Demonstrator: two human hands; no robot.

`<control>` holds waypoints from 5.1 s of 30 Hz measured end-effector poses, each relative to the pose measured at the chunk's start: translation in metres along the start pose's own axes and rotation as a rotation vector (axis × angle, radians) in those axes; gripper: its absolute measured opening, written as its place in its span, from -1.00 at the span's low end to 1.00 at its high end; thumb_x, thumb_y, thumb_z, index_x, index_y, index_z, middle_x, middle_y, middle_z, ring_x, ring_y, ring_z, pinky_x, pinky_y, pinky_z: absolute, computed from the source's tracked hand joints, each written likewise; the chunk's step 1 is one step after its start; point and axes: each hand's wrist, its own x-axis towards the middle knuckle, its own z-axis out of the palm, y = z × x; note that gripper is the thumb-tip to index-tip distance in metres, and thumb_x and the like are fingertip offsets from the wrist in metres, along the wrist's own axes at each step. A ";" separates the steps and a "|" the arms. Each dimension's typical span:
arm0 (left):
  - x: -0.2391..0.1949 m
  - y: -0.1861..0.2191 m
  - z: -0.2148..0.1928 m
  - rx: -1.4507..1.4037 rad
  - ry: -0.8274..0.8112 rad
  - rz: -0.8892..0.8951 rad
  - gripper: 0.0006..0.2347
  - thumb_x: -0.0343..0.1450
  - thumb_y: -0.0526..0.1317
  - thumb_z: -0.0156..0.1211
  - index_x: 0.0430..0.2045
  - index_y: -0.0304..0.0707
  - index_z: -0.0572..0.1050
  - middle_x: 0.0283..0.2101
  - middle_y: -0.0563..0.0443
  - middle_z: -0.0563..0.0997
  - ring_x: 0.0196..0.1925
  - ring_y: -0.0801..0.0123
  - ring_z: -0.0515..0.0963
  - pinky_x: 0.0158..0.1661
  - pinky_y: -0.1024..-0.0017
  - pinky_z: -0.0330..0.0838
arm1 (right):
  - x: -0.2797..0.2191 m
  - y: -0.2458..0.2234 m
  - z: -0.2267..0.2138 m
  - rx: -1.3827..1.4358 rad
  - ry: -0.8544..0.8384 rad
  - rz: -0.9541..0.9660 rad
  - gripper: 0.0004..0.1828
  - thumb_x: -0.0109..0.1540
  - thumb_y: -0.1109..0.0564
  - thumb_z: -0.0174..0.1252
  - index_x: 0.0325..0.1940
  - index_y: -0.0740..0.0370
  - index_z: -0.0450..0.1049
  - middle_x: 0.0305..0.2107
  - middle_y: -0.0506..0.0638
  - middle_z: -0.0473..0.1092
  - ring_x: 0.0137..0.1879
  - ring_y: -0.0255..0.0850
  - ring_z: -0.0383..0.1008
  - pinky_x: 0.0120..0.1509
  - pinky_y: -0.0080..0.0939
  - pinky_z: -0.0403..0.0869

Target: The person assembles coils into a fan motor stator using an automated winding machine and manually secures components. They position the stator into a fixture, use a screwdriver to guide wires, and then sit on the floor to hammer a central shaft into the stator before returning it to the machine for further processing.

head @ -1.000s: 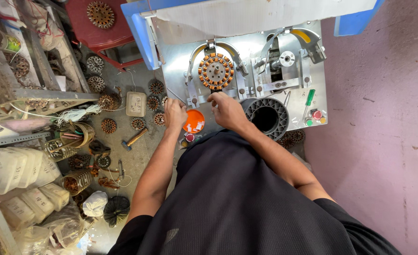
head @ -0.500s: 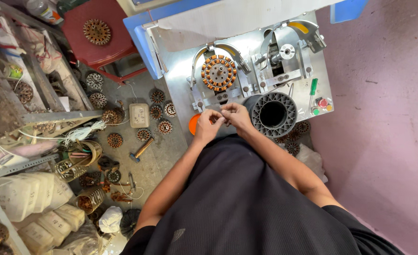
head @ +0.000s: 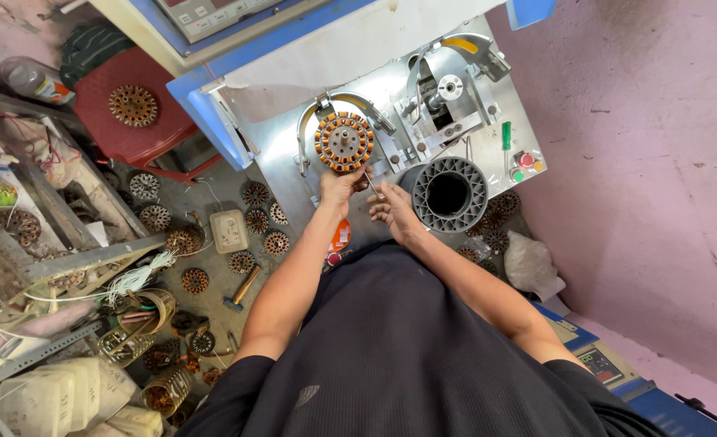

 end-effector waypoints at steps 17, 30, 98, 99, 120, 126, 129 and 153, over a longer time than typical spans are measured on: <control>0.028 -0.031 -0.023 -0.323 -0.001 0.100 -0.82 0.36 -0.49 0.24 -0.19 -0.39 0.57 -0.18 -0.15 0.70 -0.14 0.17 0.72 -0.15 0.24 0.62 | 0.017 0.003 0.008 -0.304 0.074 -0.153 -0.70 0.37 -0.01 0.13 -0.29 0.27 0.45 -0.54 0.00 0.49 -0.56 -0.33 0.44 -0.53 -0.36 0.37; 0.034 -0.034 -0.023 -0.359 -0.019 0.080 -0.82 0.35 -0.47 0.32 -0.19 -0.40 0.57 -0.21 -0.13 0.69 -0.21 0.17 0.69 -0.22 0.27 0.60 | 0.018 0.002 0.008 -0.377 0.119 -0.276 -0.70 0.40 -0.03 0.09 -0.29 0.23 0.41 -0.58 -0.09 0.42 -0.55 -0.40 0.36 -0.49 -0.41 0.32; 0.040 -0.044 -0.006 -0.475 0.096 0.076 -0.68 0.28 -0.51 0.33 -0.11 -0.36 0.51 -0.14 -0.12 0.66 -0.17 0.10 0.69 -0.18 0.27 0.64 | 0.037 -0.011 0.018 -0.573 0.328 -0.740 -0.74 0.37 0.16 0.11 -0.35 0.24 0.23 -0.48 -0.10 0.16 -0.33 -0.34 0.10 -0.26 -0.23 0.23; 0.041 -0.046 -0.007 -0.478 0.100 0.072 -0.67 0.27 -0.52 0.33 -0.11 -0.34 0.51 -0.14 -0.10 0.66 -0.16 0.12 0.69 -0.18 0.26 0.64 | 0.034 -0.012 0.018 -0.623 0.349 -0.786 -0.76 0.37 0.17 0.11 -0.33 0.26 0.24 -0.48 -0.07 0.17 -0.34 -0.31 0.12 -0.26 -0.20 0.24; 0.016 -0.044 0.017 -0.737 -0.103 0.044 -0.65 0.38 -0.51 0.17 0.06 -0.28 0.46 0.04 -0.15 0.63 0.11 0.12 0.62 0.07 0.23 0.57 | 0.029 -0.009 0.020 -0.689 0.371 -0.872 -0.70 0.42 0.13 0.04 -0.33 0.29 0.17 -0.53 0.03 0.16 -0.37 -0.22 0.10 -0.29 -0.09 0.22; 0.011 -0.030 0.021 -0.579 -0.022 0.083 -0.65 0.35 -0.55 0.18 0.04 -0.37 0.46 -0.02 -0.20 0.63 0.03 0.12 0.64 -0.07 0.29 0.61 | 0.033 -0.010 0.014 -0.721 0.377 -0.881 -0.72 0.40 0.17 0.05 -0.33 0.29 0.16 -0.58 0.01 0.13 -0.42 -0.24 0.09 -0.33 -0.10 0.19; 0.000 -0.025 0.022 -0.538 -0.023 0.112 -0.64 0.34 -0.57 0.19 0.03 -0.39 0.46 -0.04 -0.21 0.63 0.00 0.14 0.65 -0.08 0.30 0.61 | 0.036 -0.005 0.011 -0.728 0.379 -0.895 -0.73 0.40 0.18 0.05 -0.32 0.30 0.17 -0.58 0.02 0.14 -0.42 -0.24 0.09 -0.32 -0.11 0.20; 0.005 -0.025 0.027 -0.633 -0.014 0.068 -0.49 0.28 -0.68 0.10 0.09 -0.19 0.38 0.04 -0.17 0.60 0.12 0.04 0.61 0.13 0.10 0.56 | 0.010 -0.045 0.028 -0.871 0.325 -1.198 -0.76 0.37 0.24 0.18 -0.34 0.34 0.31 -0.48 0.14 0.26 -0.36 0.07 0.28 -0.23 -0.01 0.27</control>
